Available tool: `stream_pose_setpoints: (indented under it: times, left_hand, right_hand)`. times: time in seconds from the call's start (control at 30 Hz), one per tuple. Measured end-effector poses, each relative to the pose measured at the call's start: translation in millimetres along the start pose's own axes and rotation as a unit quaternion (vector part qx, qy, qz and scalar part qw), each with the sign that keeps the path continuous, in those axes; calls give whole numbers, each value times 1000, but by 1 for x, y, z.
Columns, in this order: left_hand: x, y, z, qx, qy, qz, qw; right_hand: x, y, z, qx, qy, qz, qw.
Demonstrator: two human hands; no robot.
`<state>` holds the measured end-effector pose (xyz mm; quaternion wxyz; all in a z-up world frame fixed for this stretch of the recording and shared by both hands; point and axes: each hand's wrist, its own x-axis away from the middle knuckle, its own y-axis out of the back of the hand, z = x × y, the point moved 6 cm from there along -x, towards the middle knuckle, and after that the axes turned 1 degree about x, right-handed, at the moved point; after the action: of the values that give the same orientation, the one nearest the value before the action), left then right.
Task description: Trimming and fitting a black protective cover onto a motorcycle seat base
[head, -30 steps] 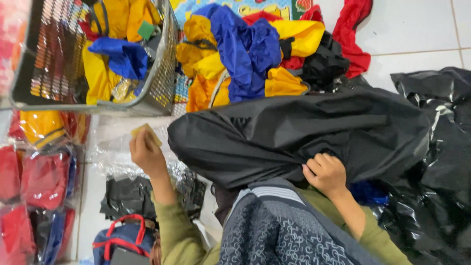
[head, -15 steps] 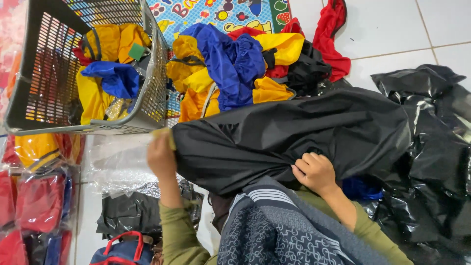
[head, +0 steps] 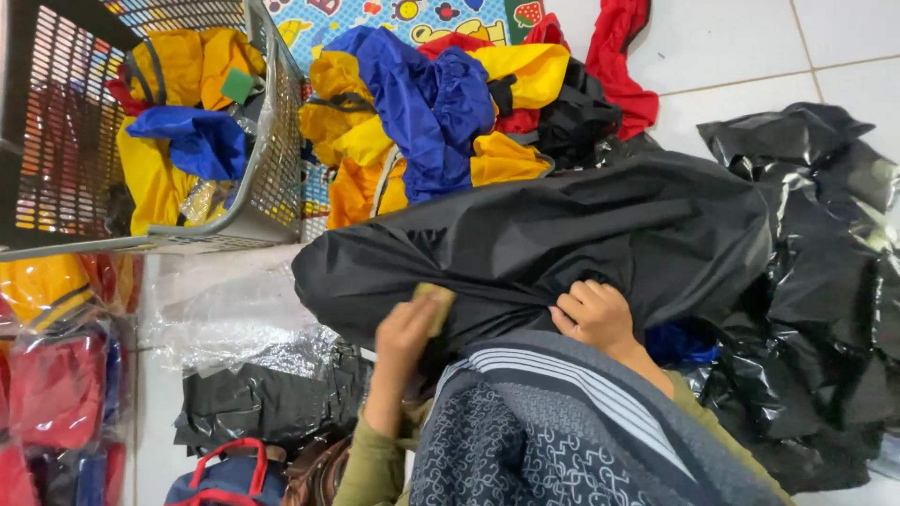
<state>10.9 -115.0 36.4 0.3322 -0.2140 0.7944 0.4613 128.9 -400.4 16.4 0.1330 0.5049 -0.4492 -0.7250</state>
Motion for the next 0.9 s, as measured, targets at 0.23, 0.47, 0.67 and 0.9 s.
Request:
stream_pose_setpoints:
  times: [0.23, 0.47, 0.67, 0.9]
  left_hand:
    - [26, 116, 143, -307, 144, -103, 935]
    - [-34, 30, -14, -55, 58, -182, 980]
    - [-72, -72, -78, 184, 7, -168, 969]
    - [-111, -123, -107, 245, -17, 157, 957]
  right_hand:
    - [-15, 13, 6, 13, 3, -25, 1000]
    - [-66, 45, 13, -255, -242, 106, 930]
    - [-69, 25, 24, -492, -374, 86, 781]
    - [-56, 101, -43, -82, -191, -92, 974]
